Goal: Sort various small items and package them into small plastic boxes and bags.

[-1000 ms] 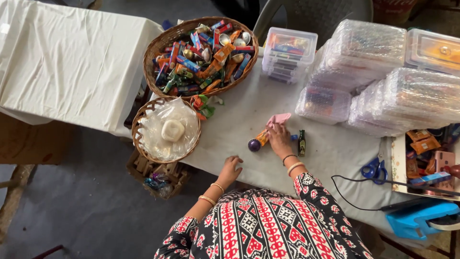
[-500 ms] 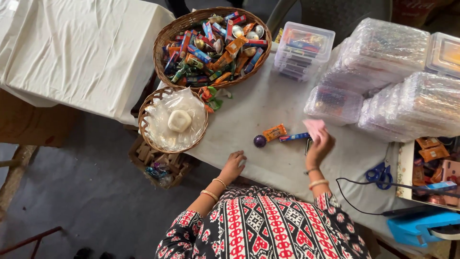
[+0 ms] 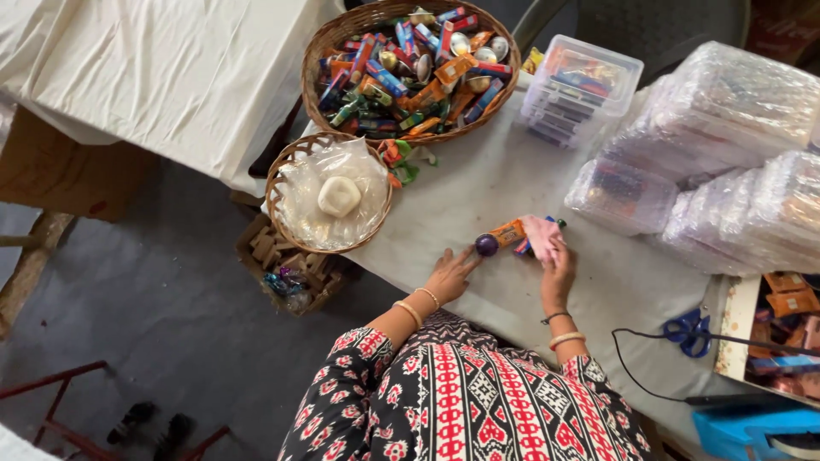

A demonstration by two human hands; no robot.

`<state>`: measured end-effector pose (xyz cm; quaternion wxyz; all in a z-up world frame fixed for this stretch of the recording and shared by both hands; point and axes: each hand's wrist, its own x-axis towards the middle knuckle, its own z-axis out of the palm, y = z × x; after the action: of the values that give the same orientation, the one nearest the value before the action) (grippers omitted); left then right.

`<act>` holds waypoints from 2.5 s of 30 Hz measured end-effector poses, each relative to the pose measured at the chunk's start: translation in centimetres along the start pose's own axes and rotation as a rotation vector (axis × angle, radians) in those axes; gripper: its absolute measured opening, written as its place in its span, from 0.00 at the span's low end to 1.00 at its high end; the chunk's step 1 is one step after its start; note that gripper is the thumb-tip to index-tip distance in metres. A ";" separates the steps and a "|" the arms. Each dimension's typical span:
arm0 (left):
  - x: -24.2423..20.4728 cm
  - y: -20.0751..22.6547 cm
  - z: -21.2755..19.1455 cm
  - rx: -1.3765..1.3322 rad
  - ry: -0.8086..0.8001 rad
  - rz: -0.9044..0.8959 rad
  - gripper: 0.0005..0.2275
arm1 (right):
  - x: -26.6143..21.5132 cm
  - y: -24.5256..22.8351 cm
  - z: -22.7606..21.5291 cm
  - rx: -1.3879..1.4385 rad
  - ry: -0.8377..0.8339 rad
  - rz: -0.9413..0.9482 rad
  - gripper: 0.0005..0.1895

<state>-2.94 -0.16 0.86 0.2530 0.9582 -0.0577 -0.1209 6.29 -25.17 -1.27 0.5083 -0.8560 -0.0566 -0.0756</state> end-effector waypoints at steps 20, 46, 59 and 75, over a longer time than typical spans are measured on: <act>-6.0 -14.2 -16.6 -0.126 0.895 -0.274 0.03 | -8.6 4.2 -6.6 -0.647 -0.024 -0.209 0.22; -0.5 -17.8 -18.2 0.194 0.668 -0.290 0.06 | -8.6 3.8 -6.3 -0.658 0.036 -0.224 0.22; 0.8 -16.5 -24.2 -0.455 1.134 -0.049 0.04 | -8.7 5.1 -6.2 -0.664 0.027 -0.197 0.23; -0.4 -1.3 -9.9 -0.838 0.605 -0.053 0.10 | -8.9 1.1 -3.9 -0.012 0.091 -0.020 0.23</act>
<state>-0.71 5.71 8.65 0.6173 0.7677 0.0959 0.1424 -2.59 -29.32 -2.02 0.5043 -0.8542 -0.0412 -0.1199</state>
